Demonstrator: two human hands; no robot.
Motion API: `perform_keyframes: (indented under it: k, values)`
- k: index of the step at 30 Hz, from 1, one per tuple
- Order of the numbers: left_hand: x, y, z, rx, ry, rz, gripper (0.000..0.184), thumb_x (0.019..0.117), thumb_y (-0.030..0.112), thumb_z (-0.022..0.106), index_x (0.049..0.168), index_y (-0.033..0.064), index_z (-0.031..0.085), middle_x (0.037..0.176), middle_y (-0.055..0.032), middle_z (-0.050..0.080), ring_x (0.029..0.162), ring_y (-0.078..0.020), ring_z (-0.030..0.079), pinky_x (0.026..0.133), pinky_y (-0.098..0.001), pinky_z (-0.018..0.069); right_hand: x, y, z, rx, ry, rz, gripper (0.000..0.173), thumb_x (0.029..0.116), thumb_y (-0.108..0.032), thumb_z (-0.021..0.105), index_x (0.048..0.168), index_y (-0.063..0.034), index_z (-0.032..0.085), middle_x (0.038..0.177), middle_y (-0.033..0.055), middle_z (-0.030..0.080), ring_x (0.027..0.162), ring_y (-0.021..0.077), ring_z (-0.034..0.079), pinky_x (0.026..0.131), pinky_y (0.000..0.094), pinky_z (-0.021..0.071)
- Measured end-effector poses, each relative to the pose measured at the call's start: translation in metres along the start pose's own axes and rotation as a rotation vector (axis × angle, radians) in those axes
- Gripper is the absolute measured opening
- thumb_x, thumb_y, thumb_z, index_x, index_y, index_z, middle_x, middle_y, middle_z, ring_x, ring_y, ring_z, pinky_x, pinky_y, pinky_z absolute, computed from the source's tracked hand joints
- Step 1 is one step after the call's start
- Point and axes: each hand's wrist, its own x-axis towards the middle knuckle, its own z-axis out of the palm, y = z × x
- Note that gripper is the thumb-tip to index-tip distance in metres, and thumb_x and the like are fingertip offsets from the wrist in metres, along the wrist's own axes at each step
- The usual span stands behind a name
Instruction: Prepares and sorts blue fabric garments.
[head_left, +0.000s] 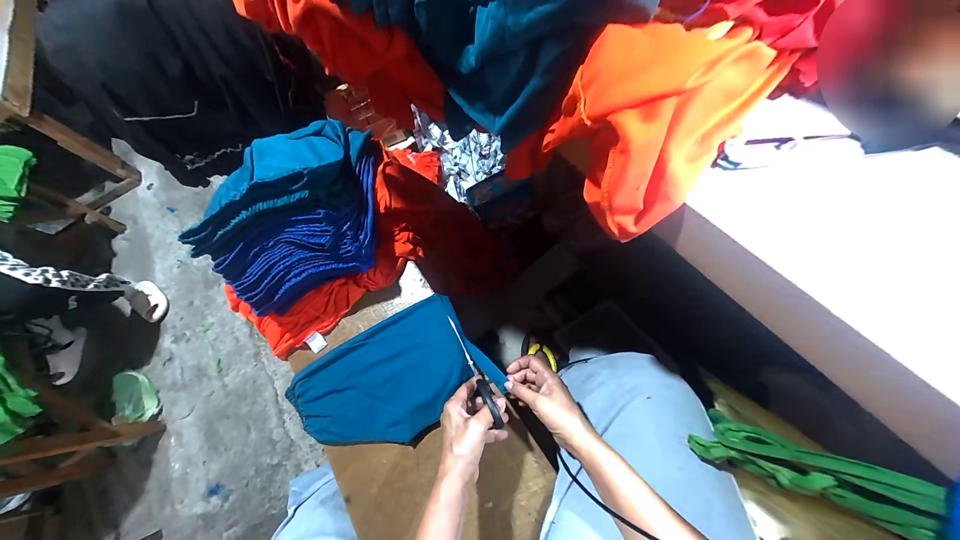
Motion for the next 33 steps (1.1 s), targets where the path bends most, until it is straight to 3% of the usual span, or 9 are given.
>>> perform_keyframes:
  k: [7, 15, 20, 28, 33]
  values:
    - [0.006, 0.002, -0.001, 0.005, 0.010, -0.017, 0.044, 0.0976, -0.003, 0.060, 0.140, -0.0057, 0.049, 0.111, -0.0221, 0.067, 0.083, -0.0268, 0.073, 0.066, -0.0379, 0.0629, 0.000, -0.001, -0.001, -0.003, 0.000, -0.001, 0.019, 0.0958, 0.001, 0.063, 0.114, 0.0002, 0.057, 0.090, 0.0061, 0.063, 0.076, 0.0119, 0.062, 0.069, 0.0268, 0.0527]
    - [0.014, 0.016, -0.003, -0.010, 0.028, 0.003, 0.041, 0.0997, 0.001, 0.058, 0.139, -0.0072, 0.049, 0.110, -0.0227, 0.067, 0.085, -0.0275, 0.072, 0.069, -0.0386, 0.0621, 0.001, -0.002, -0.004, -0.023, 0.014, 0.023, 0.019, 0.0956, 0.001, 0.064, 0.114, -0.0004, 0.058, 0.091, 0.0063, 0.063, 0.078, 0.0122, 0.063, 0.070, 0.0272, 0.0525]
    - [0.020, 0.015, -0.003, 0.004, 0.028, -0.002, 0.041, 0.0977, -0.005, 0.058, 0.138, -0.0069, 0.051, 0.105, -0.0218, 0.069, 0.079, -0.0261, 0.073, 0.064, -0.0367, 0.0622, 0.001, -0.003, -0.004, -0.001, 0.023, 0.026, 0.019, 0.0954, 0.002, 0.063, 0.113, -0.0001, 0.058, 0.090, 0.0064, 0.064, 0.077, 0.0121, 0.063, 0.070, 0.0268, 0.0531]
    - [0.029, 0.026, -0.002, -0.077, 0.053, 0.020, 0.037, 0.1009, -0.001, 0.055, 0.137, -0.0079, 0.050, 0.104, -0.0226, 0.067, 0.081, -0.0280, 0.073, 0.067, -0.0388, 0.0625, 0.002, 0.002, -0.007, 0.002, 0.038, 0.008, 0.020, 0.0944, 0.001, 0.064, 0.113, -0.0001, 0.057, 0.090, 0.0058, 0.064, 0.076, 0.0110, 0.063, 0.069, 0.0257, 0.0537]
    - [0.034, 0.026, -0.003, -0.079, 0.063, 0.029, 0.036, 0.0995, -0.006, 0.055, 0.135, -0.0079, 0.051, 0.100, -0.0216, 0.068, 0.077, -0.0271, 0.073, 0.063, -0.0374, 0.0625, 0.001, -0.001, -0.007, 0.009, 0.045, 0.012, 0.020, 0.0942, 0.003, 0.063, 0.113, 0.0001, 0.058, 0.090, 0.0057, 0.064, 0.076, 0.0111, 0.064, 0.070, 0.0255, 0.0537]
